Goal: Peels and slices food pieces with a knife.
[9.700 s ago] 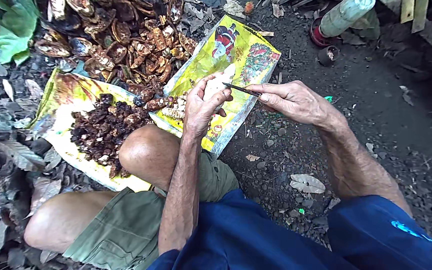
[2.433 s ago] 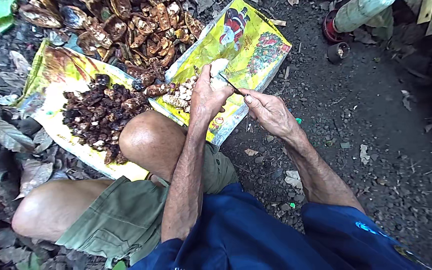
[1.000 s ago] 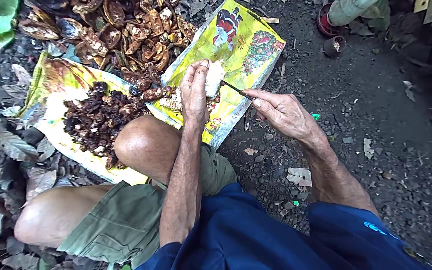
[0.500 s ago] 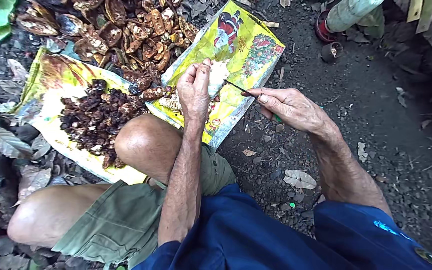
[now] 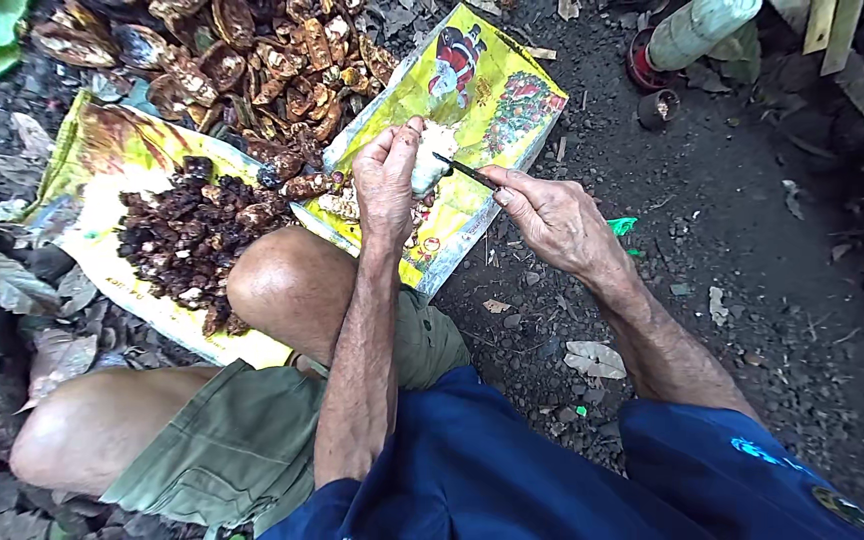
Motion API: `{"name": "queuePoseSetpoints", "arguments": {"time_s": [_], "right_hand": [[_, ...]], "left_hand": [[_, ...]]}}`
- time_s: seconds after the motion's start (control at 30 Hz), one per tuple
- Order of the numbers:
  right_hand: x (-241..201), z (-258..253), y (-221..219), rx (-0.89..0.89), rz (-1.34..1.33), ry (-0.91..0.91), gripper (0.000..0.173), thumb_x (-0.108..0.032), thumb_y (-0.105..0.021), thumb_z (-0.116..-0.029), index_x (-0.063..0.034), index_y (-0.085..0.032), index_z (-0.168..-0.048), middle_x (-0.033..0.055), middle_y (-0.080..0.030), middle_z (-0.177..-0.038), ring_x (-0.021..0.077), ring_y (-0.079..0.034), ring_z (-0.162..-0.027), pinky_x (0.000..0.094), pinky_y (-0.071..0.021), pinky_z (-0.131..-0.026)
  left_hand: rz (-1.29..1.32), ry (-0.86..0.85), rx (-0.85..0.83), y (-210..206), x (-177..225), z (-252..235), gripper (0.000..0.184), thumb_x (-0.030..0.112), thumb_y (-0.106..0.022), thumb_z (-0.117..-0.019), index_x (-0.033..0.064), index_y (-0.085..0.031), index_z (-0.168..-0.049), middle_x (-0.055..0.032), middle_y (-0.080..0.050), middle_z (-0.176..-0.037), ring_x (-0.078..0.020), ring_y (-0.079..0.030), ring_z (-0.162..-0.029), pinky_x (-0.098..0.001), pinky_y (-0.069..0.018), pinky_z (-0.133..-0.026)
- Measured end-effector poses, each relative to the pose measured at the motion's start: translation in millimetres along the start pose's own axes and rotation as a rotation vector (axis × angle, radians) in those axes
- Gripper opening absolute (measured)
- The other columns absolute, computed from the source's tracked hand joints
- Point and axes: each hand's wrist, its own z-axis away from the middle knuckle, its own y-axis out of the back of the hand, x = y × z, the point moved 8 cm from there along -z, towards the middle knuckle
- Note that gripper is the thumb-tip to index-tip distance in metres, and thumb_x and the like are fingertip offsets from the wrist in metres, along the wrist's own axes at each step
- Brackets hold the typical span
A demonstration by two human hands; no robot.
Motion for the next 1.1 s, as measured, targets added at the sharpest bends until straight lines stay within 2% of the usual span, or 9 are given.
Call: {"name": "queuePoseSetpoints", "arguments": {"time_s": [0.03,0.1,0.23,0.4,0.57,0.83,1.0,1.03,1.1], "right_hand": [[-0.5,-0.5,-1.2,0.026,0.039,0.017,0.045,-0.041,-0.035,-0.1102,-0.0276,-0.06,-0.145,0.0094,-0.073,-0.094,0.027,-0.069,-0.079,0.0524,-0.0511,-0.065],[-0.5,-0.4,-4.6,0.078,0.12,0.031,0.045,-0.041,-0.036,-0.1102,-0.0282,-0.059,-0.146,0.0115,-0.07,-0.092,0.03,-0.067,-0.074,0.0519,-0.0496,-0.06],[4.7,-0.6,-11.9,0.162,0.19,0.038,0.045,-0.042,-0.038,-0.1099,-0.0298,-0.056,-0.15,0.0122,-0.063,-0.082,0.0297,-0.061,-0.064,0.0487,-0.0451,-0.053],[12.1,-5.7,-23.7,0.16,0.081,0.023,0.045,-0.04,-0.037,-0.1102,-0.0273,-0.057,-0.149,0.0116,-0.069,-0.091,0.0284,-0.066,-0.075,0.0499,-0.0511,-0.062],[9.8,-10.4,-31.3,0.196,0.094,-0.006,0.045,-0.038,-0.038,-0.1103,-0.0277,-0.054,-0.151,0.0124,-0.068,-0.088,0.0299,-0.065,-0.072,0.0505,-0.0505,-0.061],[10.1,-14.2,-32.6,0.19,-0.038,-0.01,0.045,-0.038,-0.037,-0.1105,-0.0245,-0.056,-0.149,0.0106,-0.074,-0.102,0.0265,-0.07,-0.081,0.0506,-0.0542,-0.069],[9.1,-16.9,-33.4,0.176,-0.162,-0.008,0.044,-0.035,-0.038,-0.1108,-0.0214,-0.058,-0.148,0.0089,-0.075,-0.105,0.0201,-0.07,-0.083,0.0457,-0.0556,-0.075],[9.4,-17.4,-33.5,0.179,-0.194,-0.019,0.043,-0.034,-0.039,-0.1106,-0.0206,-0.059,-0.146,0.0078,-0.074,-0.097,0.0174,-0.066,-0.075,0.0425,-0.0537,-0.071],[10.9,-18.7,-34.8,0.168,-0.25,-0.04,0.043,-0.034,-0.039,-0.1106,-0.0207,-0.06,-0.146,0.0039,-0.064,-0.078,0.0139,-0.054,-0.06,0.0379,-0.0481,-0.06]], "left_hand": [[0.004,0.032,0.004,1.2,-1.5,0.1,0.03,0.02,-0.049,-0.1073,0.0007,-0.067,-0.093,-0.0099,-0.068,-0.078,-0.0151,-0.06,-0.051,-0.0284,-0.05,-0.04],[-0.004,0.069,0.009,3.4,-3.8,-0.3,0.03,0.021,-0.049,-0.1078,0.002,-0.066,-0.091,-0.0085,-0.065,-0.074,-0.0152,-0.059,-0.052,-0.029,-0.0509,-0.043],[0.017,0.139,-0.001,4.8,-9.0,1.8,0.027,0.021,-0.049,-0.1081,0.0015,-0.066,-0.102,-0.0121,-0.068,-0.083,-0.0173,-0.064,-0.057,-0.0285,-0.0524,-0.044],[0.052,0.172,0.036,3.9,-11.0,1.6,0.029,0.021,-0.046,-0.1099,0.0004,-0.066,-0.11,-0.0133,-0.07,-0.089,-0.017,-0.065,-0.058,-0.0276,-0.0536,-0.043],[0.113,0.332,0.127,4.3,-13.5,7.5,0.033,0.023,-0.041,-0.1113,0.0025,-0.067,-0.113,-0.0154,-0.07,-0.085,-0.0215,-0.068,-0.059,-0.0295,-0.0541,-0.041],[0.069,0.283,0.053,-0.1,-9.8,6.5,0.037,0.025,-0.036,-0.1128,0.0032,-0.065,-0.122,-0.0155,-0.07,-0.091,-0.0231,-0.07,-0.066,-0.0329,-0.0582,-0.048],[0.073,0.263,0.029,-3.9,-7.9,6.3,0.036,0.027,-0.038,-0.1125,0.0047,-0.064,-0.125,-0.0128,-0.069,-0.09,-0.0192,-0.068,-0.063,-0.0292,-0.0572,-0.048],[0.073,0.263,0.026,-4.1,-7.4,6.3,0.035,0.027,-0.04,-0.1122,0.0045,-0.063,-0.126,-0.0128,-0.069,-0.09,-0.0193,-0.068,-0.064,-0.0291,-0.0572,-0.049],[0.056,0.243,0.017,-4.5,-6.3,6.0,0.032,0.025,-0.042,-0.1115,0.0042,-0.063,-0.125,-0.0114,-0.068,-0.087,-0.0181,-0.067,-0.063,-0.0285,-0.0572,-0.049]]}}
